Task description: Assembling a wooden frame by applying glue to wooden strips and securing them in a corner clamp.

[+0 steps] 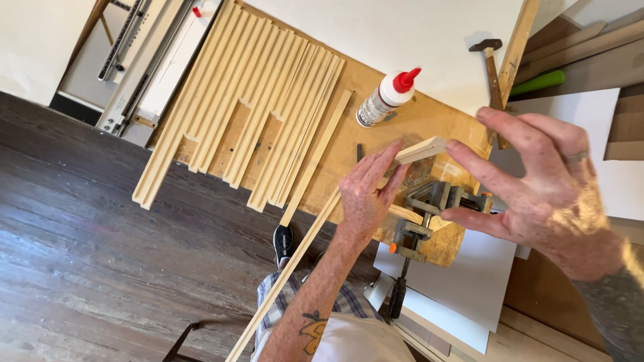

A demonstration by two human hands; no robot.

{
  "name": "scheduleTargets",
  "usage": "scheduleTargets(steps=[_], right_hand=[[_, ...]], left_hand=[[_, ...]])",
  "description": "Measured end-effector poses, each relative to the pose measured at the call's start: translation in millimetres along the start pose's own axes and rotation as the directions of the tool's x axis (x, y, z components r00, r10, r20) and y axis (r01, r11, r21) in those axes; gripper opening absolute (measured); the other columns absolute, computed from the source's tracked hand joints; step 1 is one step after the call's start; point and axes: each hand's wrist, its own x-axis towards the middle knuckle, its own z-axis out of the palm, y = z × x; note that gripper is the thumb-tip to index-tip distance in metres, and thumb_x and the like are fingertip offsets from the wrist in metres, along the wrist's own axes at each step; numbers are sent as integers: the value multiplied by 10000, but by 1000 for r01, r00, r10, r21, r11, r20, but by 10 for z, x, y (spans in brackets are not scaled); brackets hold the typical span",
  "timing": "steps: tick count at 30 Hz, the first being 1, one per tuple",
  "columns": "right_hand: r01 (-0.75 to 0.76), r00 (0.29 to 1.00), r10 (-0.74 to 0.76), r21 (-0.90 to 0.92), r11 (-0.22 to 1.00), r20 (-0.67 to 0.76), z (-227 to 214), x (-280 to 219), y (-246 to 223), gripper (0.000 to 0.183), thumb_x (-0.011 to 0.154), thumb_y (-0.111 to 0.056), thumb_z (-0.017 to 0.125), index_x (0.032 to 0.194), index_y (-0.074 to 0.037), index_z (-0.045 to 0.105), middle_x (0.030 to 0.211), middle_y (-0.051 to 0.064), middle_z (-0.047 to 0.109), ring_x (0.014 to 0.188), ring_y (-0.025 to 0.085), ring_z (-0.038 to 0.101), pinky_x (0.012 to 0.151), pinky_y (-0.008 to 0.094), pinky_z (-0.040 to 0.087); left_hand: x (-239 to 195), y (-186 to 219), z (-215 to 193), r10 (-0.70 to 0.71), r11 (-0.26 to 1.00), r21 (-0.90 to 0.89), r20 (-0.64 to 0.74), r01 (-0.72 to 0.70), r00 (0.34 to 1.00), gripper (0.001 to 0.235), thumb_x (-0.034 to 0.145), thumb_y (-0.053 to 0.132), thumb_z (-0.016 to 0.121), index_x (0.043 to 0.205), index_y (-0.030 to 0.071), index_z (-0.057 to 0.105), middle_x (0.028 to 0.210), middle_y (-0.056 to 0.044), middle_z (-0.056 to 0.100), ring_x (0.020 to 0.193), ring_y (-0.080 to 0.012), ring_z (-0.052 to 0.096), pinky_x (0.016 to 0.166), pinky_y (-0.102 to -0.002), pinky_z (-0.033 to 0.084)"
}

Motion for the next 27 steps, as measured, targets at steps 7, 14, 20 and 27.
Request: scheduleTargets(steps=[7,14,20,27], right_hand=[[35,999,-34,-49,998,19,-63,40,-18,837,899,-828,530,1272,-135,813,1362,207,675,1178,300,545,1036,447,515],[17,999,-14,-65,998,42,62,43,-88,912,904,-846,394,1311,-130,785,1379,212,640,1167,294,526,1087,464,448],[-1,999,1,25,1000,33,99,-8,-117,927,934,-800,385,1436,-80,683,1438,265,576,1188,334,524,1047,519,471],[-22,998,19,56,998,54,36,17,-111,921,906,-814,439,1399,-89,720,1472,257,541,1226,343,494,1034,512,481]], left_hand=[[39,47,-27,11,1000,3,-5,-11,1000,403,995,93,763,1364,41,607,1203,-153,754,1023,-244,779,838,-348,681],[-50,-75,63,-7,1000,4,14,7,1000,409,1014,128,747,1388,76,591,1226,-170,745,1051,-259,788,861,-363,695],[2,1,-4,-15,1000,-24,3,15,1000,406,1016,100,735,1393,72,586,1268,-150,731,1116,-262,766,919,-358,672],[19,16,-5,-8,1000,-8,6,8,1000,406,1008,97,745,1384,65,593,1255,-144,738,1071,-245,777,890,-350,676]])
